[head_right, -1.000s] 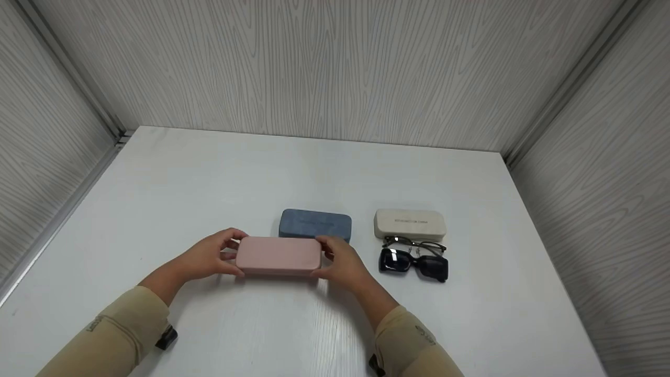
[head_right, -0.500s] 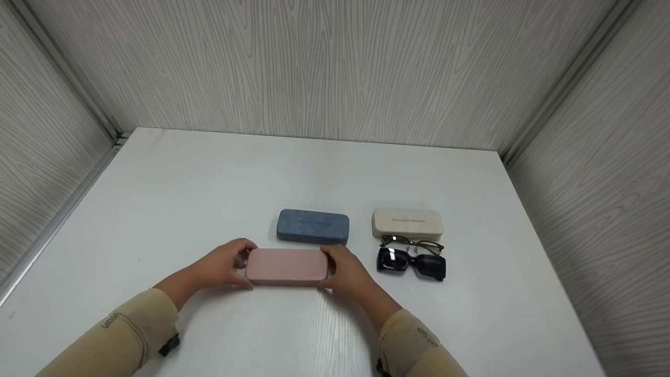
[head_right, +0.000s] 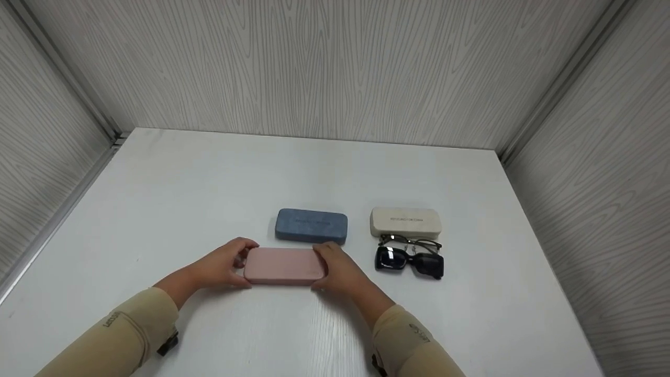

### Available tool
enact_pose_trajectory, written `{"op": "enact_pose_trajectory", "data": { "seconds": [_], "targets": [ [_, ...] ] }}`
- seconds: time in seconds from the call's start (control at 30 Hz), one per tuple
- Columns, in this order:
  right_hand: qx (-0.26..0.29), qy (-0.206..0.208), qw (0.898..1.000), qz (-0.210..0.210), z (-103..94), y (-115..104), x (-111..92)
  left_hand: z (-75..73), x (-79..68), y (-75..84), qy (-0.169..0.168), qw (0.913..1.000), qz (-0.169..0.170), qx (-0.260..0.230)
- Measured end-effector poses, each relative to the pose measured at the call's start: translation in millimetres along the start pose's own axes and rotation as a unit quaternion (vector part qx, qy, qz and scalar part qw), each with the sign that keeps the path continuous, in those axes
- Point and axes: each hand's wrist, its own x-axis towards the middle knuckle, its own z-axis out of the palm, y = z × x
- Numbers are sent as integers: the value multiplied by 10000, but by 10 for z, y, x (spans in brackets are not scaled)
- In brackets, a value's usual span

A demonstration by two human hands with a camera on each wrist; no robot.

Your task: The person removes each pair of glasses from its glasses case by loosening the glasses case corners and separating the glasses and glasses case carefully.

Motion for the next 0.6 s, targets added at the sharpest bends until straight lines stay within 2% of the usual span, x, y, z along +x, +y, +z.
{"op": "enact_pose_trajectory", "data": {
  "seconds": [0.27, 0.43, 0.6],
  "targets": [
    [-302, -92, 9995, -8, -41, 23, 48, 11, -6, -14, 112, 9999, 79, 1],
    [-498, -144, 9986, -107, -106, 25, 67, 25, 5, -4, 188, 9995, 138, 212],
    [-512, -392, 9979, -65, -175, 46, 115, 23, 24, 22, 234, 9991, 152, 315]
  ]
}}
